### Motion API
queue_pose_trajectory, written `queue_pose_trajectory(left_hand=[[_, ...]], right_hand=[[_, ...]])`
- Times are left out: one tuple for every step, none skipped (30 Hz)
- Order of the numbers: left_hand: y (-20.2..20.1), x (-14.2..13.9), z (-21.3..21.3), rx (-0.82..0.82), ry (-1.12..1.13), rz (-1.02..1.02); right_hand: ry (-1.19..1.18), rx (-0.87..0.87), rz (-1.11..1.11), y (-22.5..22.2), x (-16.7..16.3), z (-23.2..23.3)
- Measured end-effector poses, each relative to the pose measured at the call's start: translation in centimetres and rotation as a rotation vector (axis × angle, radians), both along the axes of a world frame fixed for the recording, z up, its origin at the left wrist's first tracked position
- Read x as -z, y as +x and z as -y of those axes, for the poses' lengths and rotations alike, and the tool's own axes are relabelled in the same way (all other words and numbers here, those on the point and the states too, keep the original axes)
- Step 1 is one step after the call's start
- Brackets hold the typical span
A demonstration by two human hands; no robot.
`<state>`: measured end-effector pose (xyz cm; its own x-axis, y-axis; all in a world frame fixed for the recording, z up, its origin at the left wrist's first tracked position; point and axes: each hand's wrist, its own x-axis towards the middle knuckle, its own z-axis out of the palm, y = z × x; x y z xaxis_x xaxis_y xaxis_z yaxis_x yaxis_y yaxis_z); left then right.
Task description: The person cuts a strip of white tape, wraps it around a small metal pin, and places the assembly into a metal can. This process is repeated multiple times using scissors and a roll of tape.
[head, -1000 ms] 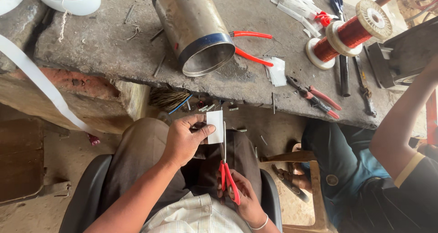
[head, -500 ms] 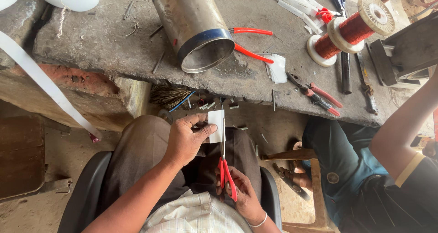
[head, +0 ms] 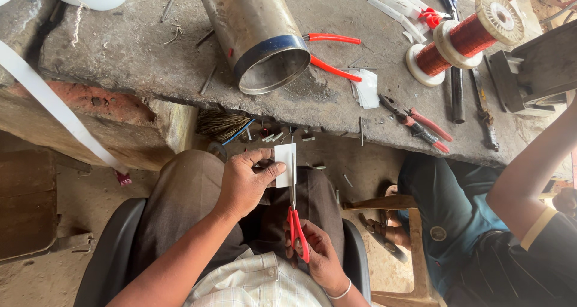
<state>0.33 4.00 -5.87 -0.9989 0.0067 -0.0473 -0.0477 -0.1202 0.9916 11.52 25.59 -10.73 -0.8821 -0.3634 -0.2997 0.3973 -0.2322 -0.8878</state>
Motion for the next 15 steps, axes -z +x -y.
queue_pose_trajectory(left_hand=[[-0.01,0.04,0.02,-0.004,-0.014,-0.012],[0.01,0.10,0.04,-0.008,-0.029,-0.022],[0.01,0.16,0.08,-0.011,-0.037,-0.028],[-0.01,0.22,0.11,-0.014,-0.046,-0.035],[-0.02,0.28,0.15,-0.017,-0.054,-0.042],[-0.04,0.34,0.18,-0.023,-0.073,-0.055],[-0.05,0.38,0.23,-0.029,-0.092,-0.069],[-0.04,0.42,0.24,-0.035,-0.110,-0.082],[0.00,0.44,0.24,-0.030,-0.089,-0.075],[0.04,0.46,0.23,-0.026,-0.068,-0.068],[0.10,0.45,0.23,-0.021,-0.046,-0.061],[0.15,0.44,0.24,-0.017,-0.030,-0.051],[0.18,0.42,0.25,-0.013,-0.013,-0.041],[0.21,0.40,0.25,-0.009,0.003,-0.031],[0.20,0.37,0.25,-0.015,-0.016,-0.044]], right_hand=[[0.004,0.001,0.000,-0.01,0.07,0.02],[0.009,0.003,0.003,0.00,0.13,0.02],[0.014,0.007,0.005,-0.03,0.19,0.05],[0.020,0.010,0.007,-0.06,0.25,0.07],[0.029,0.013,0.011,-0.08,0.29,0.07],[0.039,0.016,0.016,-0.09,0.32,0.06],[0.049,0.018,0.020,-0.09,0.34,0.05],[0.053,0.019,0.021,-0.08,0.35,0.04],[0.058,0.019,0.022,-0.04,0.35,0.03],[0.063,0.019,0.023,-0.03,0.35,0.03],[0.066,0.020,0.024,-0.01,0.35,0.05],[0.069,0.020,0.024,0.01,0.36,0.08],[0.073,0.020,0.024,0.01,0.36,0.13],[0.059,0.017,0.017,0.02,0.37,0.19],[0.046,0.014,0.010,0.00,0.36,0.26]])
